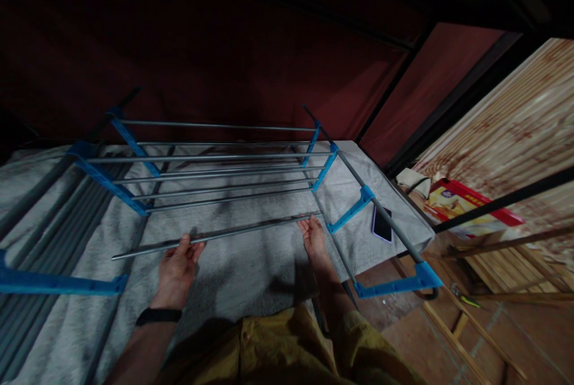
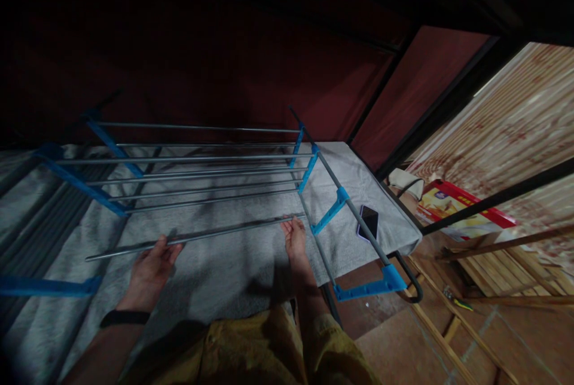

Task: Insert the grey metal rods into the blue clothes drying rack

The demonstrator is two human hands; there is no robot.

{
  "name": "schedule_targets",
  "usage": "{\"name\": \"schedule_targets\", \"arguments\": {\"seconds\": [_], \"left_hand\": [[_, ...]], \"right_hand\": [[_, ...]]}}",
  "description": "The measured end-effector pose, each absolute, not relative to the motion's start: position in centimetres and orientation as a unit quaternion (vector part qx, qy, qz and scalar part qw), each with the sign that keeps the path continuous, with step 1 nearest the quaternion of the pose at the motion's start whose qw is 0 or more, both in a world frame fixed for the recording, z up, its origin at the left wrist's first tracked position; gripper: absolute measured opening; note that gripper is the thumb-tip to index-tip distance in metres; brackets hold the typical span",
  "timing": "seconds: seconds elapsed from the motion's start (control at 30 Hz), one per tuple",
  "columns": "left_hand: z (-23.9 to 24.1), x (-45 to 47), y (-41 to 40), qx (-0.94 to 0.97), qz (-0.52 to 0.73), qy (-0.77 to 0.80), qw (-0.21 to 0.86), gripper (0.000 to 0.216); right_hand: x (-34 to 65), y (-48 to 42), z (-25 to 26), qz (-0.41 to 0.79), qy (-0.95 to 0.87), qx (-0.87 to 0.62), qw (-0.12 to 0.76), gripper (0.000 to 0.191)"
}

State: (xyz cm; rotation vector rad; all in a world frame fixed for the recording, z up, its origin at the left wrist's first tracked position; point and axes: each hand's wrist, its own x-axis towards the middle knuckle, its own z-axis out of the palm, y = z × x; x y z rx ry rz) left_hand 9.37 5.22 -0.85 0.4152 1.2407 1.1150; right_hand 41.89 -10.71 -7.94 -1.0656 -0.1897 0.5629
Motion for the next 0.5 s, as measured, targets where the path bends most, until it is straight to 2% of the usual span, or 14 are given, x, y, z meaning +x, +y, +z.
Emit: {"name": "schedule_targets", "arguments": {"seconds": [0.23,0.5], "left_hand": [[0.6,9.8,4.8,0.157,0.473,0.535,0.682,0.023],[0.7,10.0,4.7,0.153,0.477,0.551,0.668,0.034]], "right_hand": [[42.0,-10.5,-8.1,0.273,-0.029,-0.506,0.818,0.023],[41.6,-10.7,-7.1,0.280,-0.061,-0.490,0.823,0.020]]}}
